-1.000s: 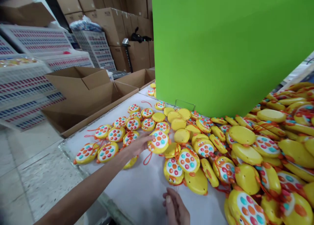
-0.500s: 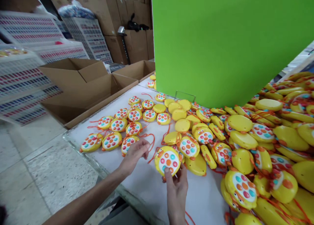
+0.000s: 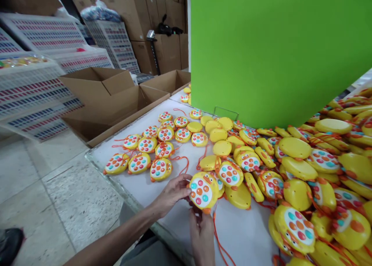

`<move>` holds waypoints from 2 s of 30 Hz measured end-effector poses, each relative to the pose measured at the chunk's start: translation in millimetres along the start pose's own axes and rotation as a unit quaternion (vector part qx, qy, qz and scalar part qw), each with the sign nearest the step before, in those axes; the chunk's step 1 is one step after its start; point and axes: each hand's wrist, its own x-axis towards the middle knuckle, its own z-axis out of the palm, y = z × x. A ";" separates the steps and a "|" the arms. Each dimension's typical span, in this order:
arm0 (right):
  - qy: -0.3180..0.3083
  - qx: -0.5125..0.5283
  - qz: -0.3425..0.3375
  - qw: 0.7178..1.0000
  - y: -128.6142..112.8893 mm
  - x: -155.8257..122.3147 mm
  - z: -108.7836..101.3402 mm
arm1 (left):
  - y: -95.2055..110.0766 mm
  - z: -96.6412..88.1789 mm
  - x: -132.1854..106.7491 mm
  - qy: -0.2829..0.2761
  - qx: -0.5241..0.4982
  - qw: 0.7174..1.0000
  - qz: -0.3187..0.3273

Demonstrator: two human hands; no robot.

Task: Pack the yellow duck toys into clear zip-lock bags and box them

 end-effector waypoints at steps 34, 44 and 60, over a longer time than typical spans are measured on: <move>-0.010 0.060 0.019 0.998 -22.8 7.9 -20.4 | -18.0 2.5 -15.5 -0.048 0.055 0.996 -0.052; -0.036 0.072 0.048 0.996 -25.0 6.7 -22.2 | -13.1 -2.6 -15.9 -0.074 0.034 0.996 -0.018; 0.041 0.057 0.117 0.991 7.8 8.7 -28.3 | 54.4 -72.1 55.3 0.192 -0.120 0.969 0.098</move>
